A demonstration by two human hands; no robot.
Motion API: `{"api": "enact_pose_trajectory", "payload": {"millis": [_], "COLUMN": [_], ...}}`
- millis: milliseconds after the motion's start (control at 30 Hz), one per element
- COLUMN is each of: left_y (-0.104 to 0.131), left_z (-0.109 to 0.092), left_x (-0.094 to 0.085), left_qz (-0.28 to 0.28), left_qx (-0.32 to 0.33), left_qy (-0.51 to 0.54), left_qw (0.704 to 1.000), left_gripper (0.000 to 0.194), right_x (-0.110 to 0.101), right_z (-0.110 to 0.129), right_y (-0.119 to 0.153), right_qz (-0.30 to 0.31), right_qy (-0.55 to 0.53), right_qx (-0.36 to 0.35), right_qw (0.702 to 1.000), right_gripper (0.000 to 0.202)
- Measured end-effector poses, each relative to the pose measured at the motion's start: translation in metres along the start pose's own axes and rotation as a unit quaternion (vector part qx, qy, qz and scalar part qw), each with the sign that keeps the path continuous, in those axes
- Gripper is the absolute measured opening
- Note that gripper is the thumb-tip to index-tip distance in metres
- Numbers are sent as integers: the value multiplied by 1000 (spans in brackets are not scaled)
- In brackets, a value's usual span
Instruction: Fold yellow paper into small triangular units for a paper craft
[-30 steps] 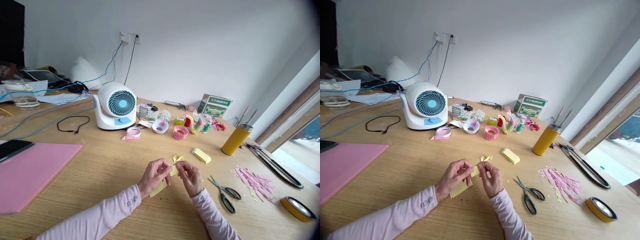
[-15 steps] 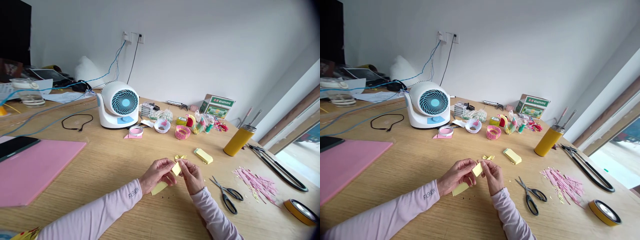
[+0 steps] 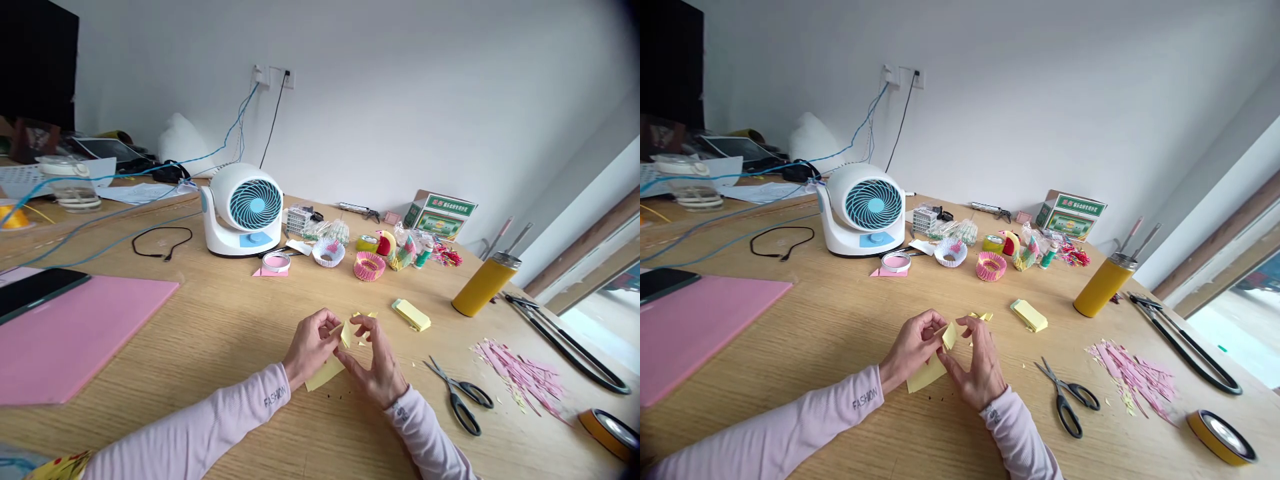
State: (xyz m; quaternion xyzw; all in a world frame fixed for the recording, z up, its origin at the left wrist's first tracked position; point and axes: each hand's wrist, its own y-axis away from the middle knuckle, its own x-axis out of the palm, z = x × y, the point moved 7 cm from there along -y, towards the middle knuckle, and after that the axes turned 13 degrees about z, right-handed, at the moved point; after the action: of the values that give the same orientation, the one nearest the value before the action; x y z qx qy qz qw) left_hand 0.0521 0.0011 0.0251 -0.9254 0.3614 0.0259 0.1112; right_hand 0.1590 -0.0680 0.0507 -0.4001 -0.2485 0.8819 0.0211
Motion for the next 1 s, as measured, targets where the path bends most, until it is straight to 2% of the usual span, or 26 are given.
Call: {"api": "enact_pose_trajectory", "payload": {"millis": [133,233,333,400,533,700,833,1000], "left_y": [2,2,2,3,3,1,0,0], "left_z": [-9,-2,8,8,5,14,19,12], "left_x": [-3,-7,8,18,21,16,12,7], "left_qz": [-13,-35,45,93,89,63,40,47], "left_qx": [34,-5,-82,-115,-135,-144,-137,-101], "left_qy": [-50,-21,85,190,342,411,413,360], "left_qw": [998,999,992,971,926,898,900,926], "left_gripper": [25,33,44,48,35,26,22,24], "right_x": [-2,-9,-14,-14,-12,-11,-10,-13], "right_z": [11,13,14,15,15,5,2,-6], "right_y": [1,2,4,4,3,4,4,2], "right_qz": [-31,-75,-92,-78,-42,-59,-67,-93], "right_qy": [86,104,116,122,111,106,119,-10], "right_qx": [-57,-77,-95,-106,-122,-100,-80,-13], "right_qw": [994,989,984,984,985,988,987,996], "right_gripper": [22,21,21,21,22,19,17,6]}}
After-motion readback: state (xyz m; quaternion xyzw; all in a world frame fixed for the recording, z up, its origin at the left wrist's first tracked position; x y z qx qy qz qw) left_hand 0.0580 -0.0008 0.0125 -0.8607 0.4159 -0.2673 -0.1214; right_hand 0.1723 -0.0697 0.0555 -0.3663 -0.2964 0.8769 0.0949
